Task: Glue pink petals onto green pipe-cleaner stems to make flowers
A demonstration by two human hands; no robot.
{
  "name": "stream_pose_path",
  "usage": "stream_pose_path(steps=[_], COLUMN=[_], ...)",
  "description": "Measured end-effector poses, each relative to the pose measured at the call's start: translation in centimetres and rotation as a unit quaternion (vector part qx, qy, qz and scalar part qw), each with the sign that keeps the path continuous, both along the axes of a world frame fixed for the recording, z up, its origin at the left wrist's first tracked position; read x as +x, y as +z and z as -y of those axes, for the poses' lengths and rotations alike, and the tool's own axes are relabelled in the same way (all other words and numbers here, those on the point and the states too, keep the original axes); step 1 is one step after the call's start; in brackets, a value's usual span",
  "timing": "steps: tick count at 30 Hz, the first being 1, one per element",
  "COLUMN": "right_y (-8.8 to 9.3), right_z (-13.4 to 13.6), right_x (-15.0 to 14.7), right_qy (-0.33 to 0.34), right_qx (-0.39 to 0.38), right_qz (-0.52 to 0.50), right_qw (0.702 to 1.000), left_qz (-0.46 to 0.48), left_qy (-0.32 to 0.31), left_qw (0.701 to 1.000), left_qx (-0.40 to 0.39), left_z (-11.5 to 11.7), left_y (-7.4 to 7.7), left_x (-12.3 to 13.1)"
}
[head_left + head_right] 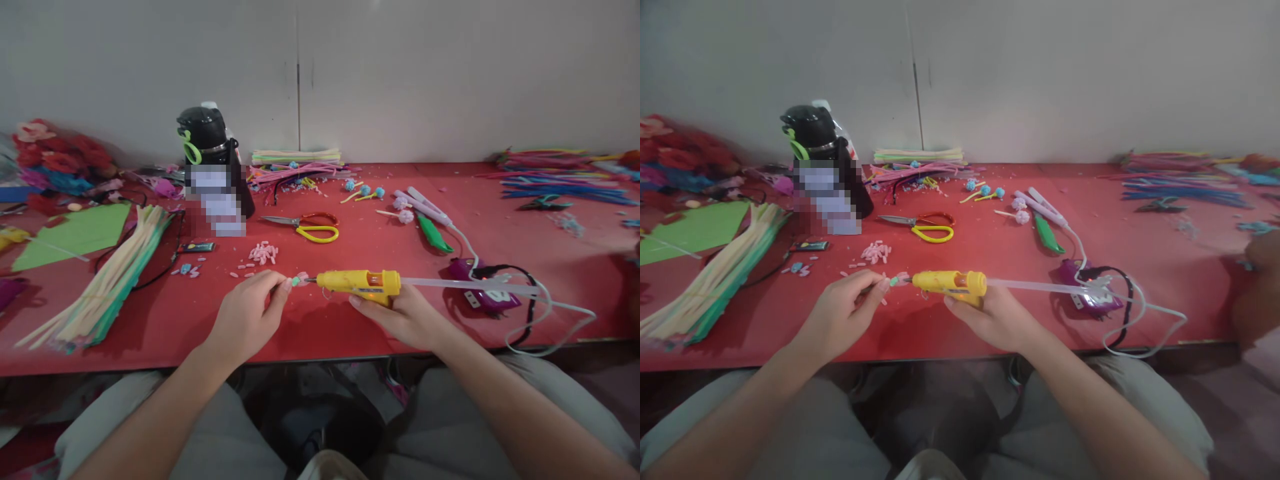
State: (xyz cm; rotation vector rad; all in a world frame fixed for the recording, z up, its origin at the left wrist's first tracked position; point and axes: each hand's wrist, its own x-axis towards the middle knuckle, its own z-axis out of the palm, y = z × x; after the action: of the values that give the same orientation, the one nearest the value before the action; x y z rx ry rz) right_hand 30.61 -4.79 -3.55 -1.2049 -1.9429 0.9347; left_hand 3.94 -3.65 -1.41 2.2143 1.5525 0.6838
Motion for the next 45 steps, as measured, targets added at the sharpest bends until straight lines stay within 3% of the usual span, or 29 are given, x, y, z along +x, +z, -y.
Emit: stream_pose_path(steps=[5, 9, 12, 17, 21, 25, 27, 29, 31, 35, 41, 43, 45], right_y=[-0.2, -0.8, -1.7, -2.7, -1.9, -0.2, 0.6, 1.2, 1.4, 1.2, 1.1, 1.1, 1.0], right_z=[-0.3, -1.9, -3.6, -5.7, -5.1, -3.4, -2.7, -2.1, -1.4, 0.3, 1.5, 1.6, 1.7], right_x=[0.4, 1.5, 2.5, 2.9, 3.7, 6.0, 6.9, 6.9, 5.9, 2.3, -0.6, -1.1, -1.8], right_qy=[-0.034, -0.113, -0.155, -0.197, -0.229, -0.225, -0.181, -0.068, 0.040, 0.132, 0.149, 0.123, 0.072], right_qx=[-0.008, 0.035, 0.062, 0.028, -0.011, -0.026, -0.061, -0.105, -0.141, -0.171, -0.162, -0.153, -0.143], right_qz=[0.025, 0.095, 0.157, 0.176, 0.267, 0.300, 0.305, 0.274, 0.224, 0.193, 0.175, 0.137, 0.084], right_qw=[0.999, 0.988, 0.973, 0.964, 0.936, 0.926, 0.933, 0.954, 0.964, 0.957, 0.960, 0.971, 0.984], left_qz=[0.031, 0.049, 0.010, -0.091, -0.116, -0.072, -0.068, -0.082, -0.098, -0.076, -0.135, -0.102, 0.003], left_qy=[0.002, 0.010, 0.000, 0.030, 0.088, 0.114, 0.111, 0.102, 0.093, 0.068, 0.056, 0.056, 0.044], left_qw=[0.999, 0.998, 0.998, 0.992, 0.987, 0.984, 0.983, 0.982, 0.981, 0.981, 0.981, 0.987, 0.994], left_qx=[-0.010, -0.029, -0.055, -0.079, -0.072, -0.116, -0.128, -0.136, -0.142, -0.162, -0.124, -0.109, -0.099], left_z=[-0.3, -1.5, -2.5, -3.8, -5.0, -6.3, -6.7, -6.8, -6.9, -6.9, -6.9, -6.3, -5.1], left_y=[0.3, 0.9, 0.9, 0.6, 0.6, 0.4, 0.2, -0.1, -0.3, -0.6, -1.1, -0.8, -0.2], left_x=[-0.4, -1.6, -2.8, -4.6, -6.5, -8.5, -8.9, -8.8, -8.4, -7.6, -6.5, -5.4, -3.7])
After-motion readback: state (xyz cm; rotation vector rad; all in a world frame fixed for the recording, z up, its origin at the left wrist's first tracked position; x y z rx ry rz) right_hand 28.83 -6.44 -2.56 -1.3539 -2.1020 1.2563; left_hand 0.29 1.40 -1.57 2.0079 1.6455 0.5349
